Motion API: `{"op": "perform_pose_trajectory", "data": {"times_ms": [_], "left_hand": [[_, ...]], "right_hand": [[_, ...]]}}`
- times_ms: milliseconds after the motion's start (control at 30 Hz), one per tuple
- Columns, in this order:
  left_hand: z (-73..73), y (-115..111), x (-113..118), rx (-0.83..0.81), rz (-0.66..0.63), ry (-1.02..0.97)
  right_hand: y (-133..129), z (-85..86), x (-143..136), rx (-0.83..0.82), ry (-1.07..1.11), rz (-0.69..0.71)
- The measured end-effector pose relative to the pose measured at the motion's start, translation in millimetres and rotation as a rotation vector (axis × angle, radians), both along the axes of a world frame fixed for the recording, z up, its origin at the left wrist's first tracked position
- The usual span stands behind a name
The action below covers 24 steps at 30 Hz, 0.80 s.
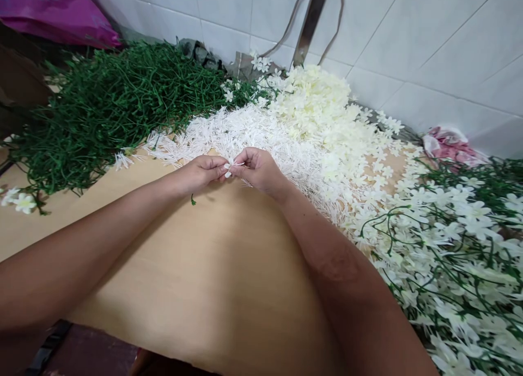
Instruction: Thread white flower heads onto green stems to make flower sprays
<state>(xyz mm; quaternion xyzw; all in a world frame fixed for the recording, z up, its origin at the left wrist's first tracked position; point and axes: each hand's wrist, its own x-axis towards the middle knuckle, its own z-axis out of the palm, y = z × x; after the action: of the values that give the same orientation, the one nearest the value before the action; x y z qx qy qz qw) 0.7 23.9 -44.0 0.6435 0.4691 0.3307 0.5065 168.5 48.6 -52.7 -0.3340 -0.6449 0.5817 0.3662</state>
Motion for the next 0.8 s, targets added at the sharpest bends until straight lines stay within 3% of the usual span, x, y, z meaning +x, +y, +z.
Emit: {"op": "perform_pose_trajectory", "data": {"times_ms": [267, 567, 800], "left_hand": [[-8.2, 2.1, -1.7, 0.022, -0.04, 0.024], [-5.3, -2.8, 2.1, 0.057, -0.064, 0.232], [0.9, -8.0, 4.9, 0.091, -0.054, 0.452]], "right_hand": [[0.8, -2.4, 2.3, -0.083, 0.02, 0.053], [-0.5, -7.8, 3.3, -0.103, 0.024, 0.041], [1.4, -8.2, 4.6, -0.07, -0.09, 0.019]]}}
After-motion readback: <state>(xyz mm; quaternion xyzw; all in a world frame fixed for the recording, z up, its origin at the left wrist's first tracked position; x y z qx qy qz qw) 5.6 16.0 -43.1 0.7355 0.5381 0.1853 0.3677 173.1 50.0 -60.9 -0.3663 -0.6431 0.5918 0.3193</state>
